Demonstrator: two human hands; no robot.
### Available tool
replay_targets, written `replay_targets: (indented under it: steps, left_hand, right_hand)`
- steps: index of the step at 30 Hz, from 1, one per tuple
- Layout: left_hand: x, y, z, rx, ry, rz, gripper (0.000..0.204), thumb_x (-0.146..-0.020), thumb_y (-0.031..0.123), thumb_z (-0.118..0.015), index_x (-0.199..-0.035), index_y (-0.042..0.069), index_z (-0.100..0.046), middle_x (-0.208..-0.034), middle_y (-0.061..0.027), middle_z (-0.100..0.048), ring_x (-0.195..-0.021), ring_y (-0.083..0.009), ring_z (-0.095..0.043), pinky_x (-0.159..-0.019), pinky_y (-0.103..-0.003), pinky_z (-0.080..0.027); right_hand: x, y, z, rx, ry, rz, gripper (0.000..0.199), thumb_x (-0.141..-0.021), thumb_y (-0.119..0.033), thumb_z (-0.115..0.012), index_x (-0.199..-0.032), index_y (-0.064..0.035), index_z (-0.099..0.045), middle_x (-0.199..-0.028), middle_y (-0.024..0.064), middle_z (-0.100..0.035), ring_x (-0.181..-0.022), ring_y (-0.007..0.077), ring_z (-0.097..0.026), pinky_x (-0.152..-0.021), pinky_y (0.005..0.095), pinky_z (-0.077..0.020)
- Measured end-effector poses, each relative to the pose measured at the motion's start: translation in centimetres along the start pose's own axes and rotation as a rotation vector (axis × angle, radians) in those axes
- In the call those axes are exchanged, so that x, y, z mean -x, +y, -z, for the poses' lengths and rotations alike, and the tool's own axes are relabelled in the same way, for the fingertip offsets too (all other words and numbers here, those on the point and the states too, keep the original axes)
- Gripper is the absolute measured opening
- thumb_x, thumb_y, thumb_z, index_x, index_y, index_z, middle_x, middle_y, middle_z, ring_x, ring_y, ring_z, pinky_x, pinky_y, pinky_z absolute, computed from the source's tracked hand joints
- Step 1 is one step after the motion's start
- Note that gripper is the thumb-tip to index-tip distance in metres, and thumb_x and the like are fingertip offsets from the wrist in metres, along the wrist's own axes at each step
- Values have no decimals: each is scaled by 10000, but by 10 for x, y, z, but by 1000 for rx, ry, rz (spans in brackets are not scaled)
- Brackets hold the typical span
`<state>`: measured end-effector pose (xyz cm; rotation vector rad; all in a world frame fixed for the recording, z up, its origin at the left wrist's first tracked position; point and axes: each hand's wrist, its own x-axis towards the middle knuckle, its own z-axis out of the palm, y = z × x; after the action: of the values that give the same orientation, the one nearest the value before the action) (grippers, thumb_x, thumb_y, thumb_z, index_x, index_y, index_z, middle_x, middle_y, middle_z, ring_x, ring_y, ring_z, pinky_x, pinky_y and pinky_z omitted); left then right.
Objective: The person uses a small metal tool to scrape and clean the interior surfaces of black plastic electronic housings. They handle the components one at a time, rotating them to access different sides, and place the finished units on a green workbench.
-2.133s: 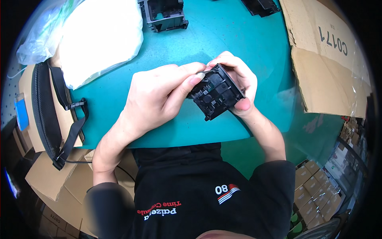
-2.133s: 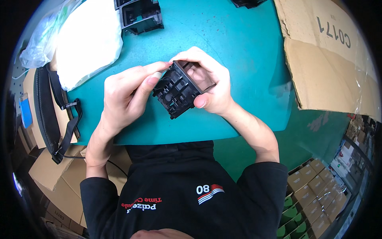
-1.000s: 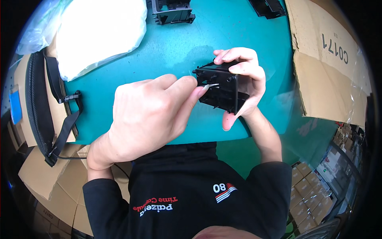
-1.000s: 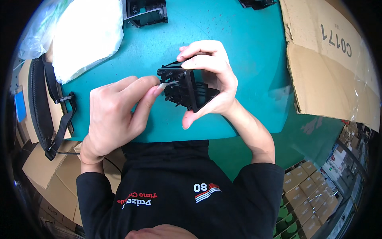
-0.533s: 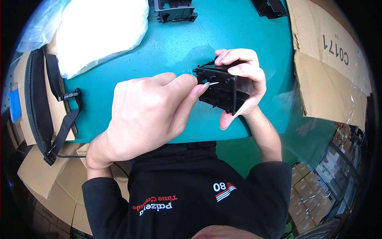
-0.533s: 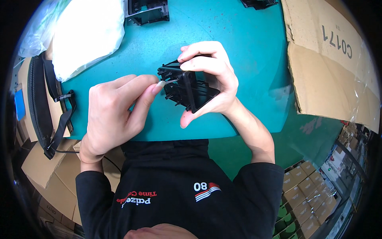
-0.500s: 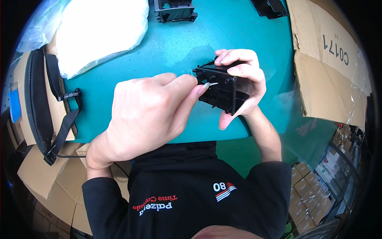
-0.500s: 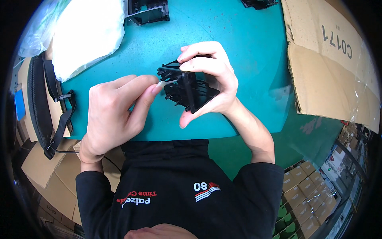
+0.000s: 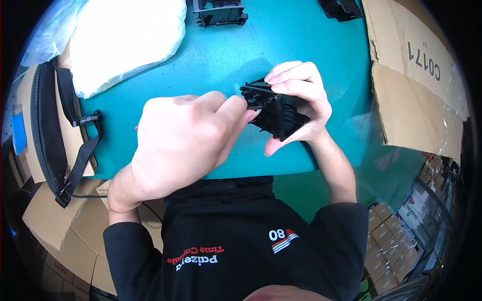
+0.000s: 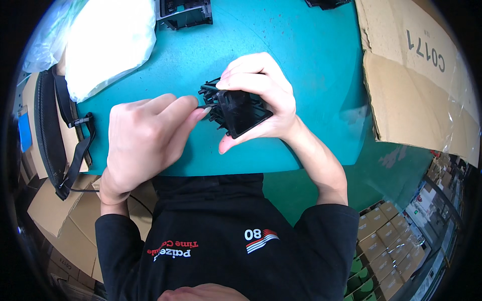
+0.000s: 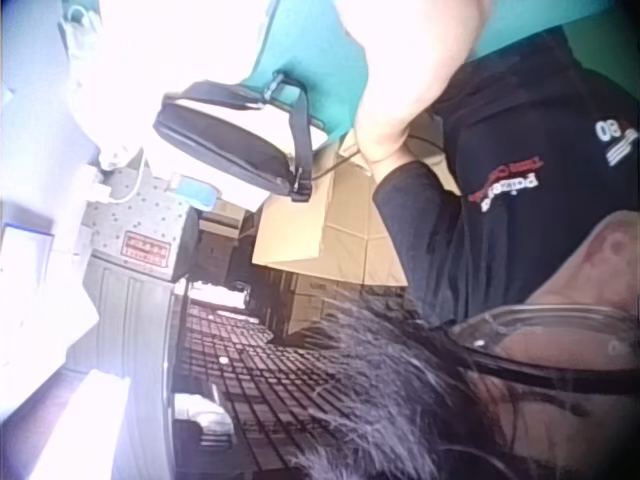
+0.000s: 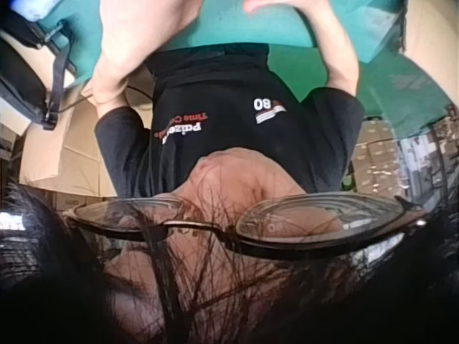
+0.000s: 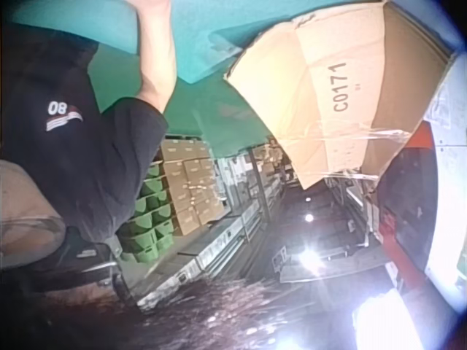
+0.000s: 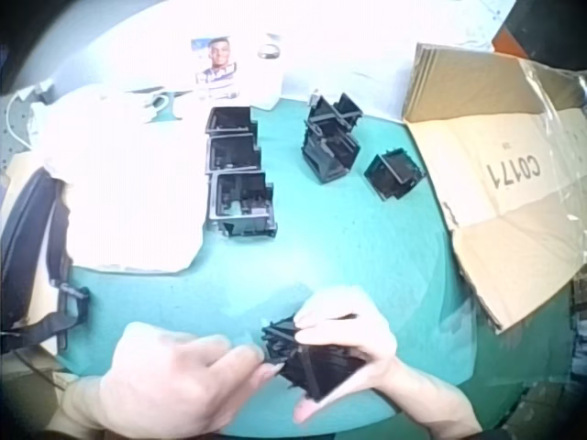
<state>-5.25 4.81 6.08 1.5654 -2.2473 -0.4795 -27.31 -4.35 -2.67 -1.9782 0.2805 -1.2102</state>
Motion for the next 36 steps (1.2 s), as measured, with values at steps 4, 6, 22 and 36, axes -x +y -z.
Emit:
replay_targets:
  steps: [4, 6, 22, 36]
  left_hand:
    - [1, 0, -4, -241, 35, -94, 202, -887, 255, -783, -842, 139, -625, -650, -12, -440, -543, -173, -538, -487, -329, -417]
    - [2, -1, -6, -339, 56, -142, 202, -877, 255, -767, -819, 144, -608, -668, 4, -438, -564, -145, -535, -491, -305, -423]
    - [-7, -25, -22, 205, 290, -57, 360, -878, 62, -782, -1238, 60, -765, -748, -67, -524, -610, -176, -518, -563, -309, -434]
    - [-17, -26, -55, 207, 356, -209, 338, -833, 112, -842, -1150, 29, -759, -754, -65, -549, -587, -181, -555, -506, -305, -438]
  right_hand:
    - [-3, -6, 2, 62, -65, -27, 848, -515, -475, -1009, -1166, -16, -718, -1087, 100, -725, -1002, 263, -655, -852, 373, -563]
    - [-5, -7, 3, 100, -85, -12, 828, -517, -466, -1006, -1155, -17, -729, -1079, 96, -726, -994, 260, -654, -847, 371, -560]
    - [6, -3, 10, -595, 438, -881, 965, -940, -834, -396, -1402, 1, -542, -1312, 139, -641, -1120, 272, -683, -959, 430, -589]
    - [4, -10, 1, -1105, 523, -1199, 960, -941, -860, -374, -1349, -22, -603, -1247, 221, -673, -1103, 324, -698, -928, 475, -602]
